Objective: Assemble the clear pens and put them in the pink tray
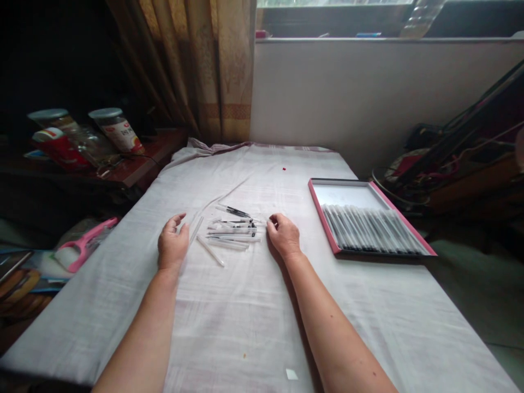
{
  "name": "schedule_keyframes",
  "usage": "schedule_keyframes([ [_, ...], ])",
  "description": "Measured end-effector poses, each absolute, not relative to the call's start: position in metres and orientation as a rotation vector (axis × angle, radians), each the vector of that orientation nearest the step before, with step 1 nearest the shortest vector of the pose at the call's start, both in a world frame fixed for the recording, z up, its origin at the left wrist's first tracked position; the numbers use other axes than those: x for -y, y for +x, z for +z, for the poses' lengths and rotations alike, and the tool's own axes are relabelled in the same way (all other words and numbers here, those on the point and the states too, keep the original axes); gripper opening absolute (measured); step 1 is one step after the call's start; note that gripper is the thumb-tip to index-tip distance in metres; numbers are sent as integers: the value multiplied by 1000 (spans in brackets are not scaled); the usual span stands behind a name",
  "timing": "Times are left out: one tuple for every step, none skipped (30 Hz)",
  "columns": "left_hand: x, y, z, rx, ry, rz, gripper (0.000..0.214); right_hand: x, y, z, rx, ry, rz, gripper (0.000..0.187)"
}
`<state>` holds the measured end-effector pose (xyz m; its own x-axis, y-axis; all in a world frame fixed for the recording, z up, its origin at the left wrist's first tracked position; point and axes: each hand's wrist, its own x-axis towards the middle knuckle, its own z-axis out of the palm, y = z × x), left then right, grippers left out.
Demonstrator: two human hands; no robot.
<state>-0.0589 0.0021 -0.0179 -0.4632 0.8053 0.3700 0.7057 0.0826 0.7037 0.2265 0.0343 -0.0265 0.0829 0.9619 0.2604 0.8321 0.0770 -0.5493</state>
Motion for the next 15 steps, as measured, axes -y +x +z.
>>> schedule_keyframes([
  [0, -61, -17, -2275, 1601, 1217, 32, -29, 229, -29, 1736, -1758, 270, 20],
  [3, -62, -17, -2315, 1649, 1091, 32, -24, 232, -31, 1710, -1743, 254, 22],
  [5, -62, -17, -2344, 1704, 968, 32, -20, 235, -33, 1691, -1733, 238, 23],
  [7, -62, -18, -2366, 1763, 860, 32, -16, 238, -34, 1679, -1727, 224, 24],
  [9, -62, -17, -2381, 1825, 770, 31, -13, 240, -35, 1671, -1722, 215, 25],
  [10, -61, -17, -2394, 1883, 701, 29, -10, 242, -36, 1665, -1719, 208, 26],
  [10, -61, -16, -2403, 1934, 651, 26, -8, 243, -36, 1663, -1715, 204, 26],
  [10, -62, -15, -2406, 1973, 611, 24, -7, 244, -35, 1665, -1711, 203, 26],
  [9, -63, -13, -2404, 1999, 576, 23, -6, 244, -35, 1671, -1709, 203, 27],
  [7, -65, -11, -2395, 2013, 544, 23, -5, 244, -34, 1678, -1712, 200, 26],
  [5, -66, -9, -2382, 2015, 515, 23, -4, 243, -33, 1688, -1719, 194, 26],
  [1, -68, -7, -2371, 2004, 484, 24, -4, 243, -32, 1702, -1732, 182, 25],
  [-2, -70, -5, -2361, 1983, 451, 24, -3, 241, -31, 1721, -1750, 164, 25],
  [-7, -72, -3, -2351, 1956, 414, 23, -2, 240, -30, 1743, -1772, 143, 25],
  [-11, -73, -1, -2343, 1921, 374, 21, -1, 239, -28, 1767, -1795, 122, 24],
])
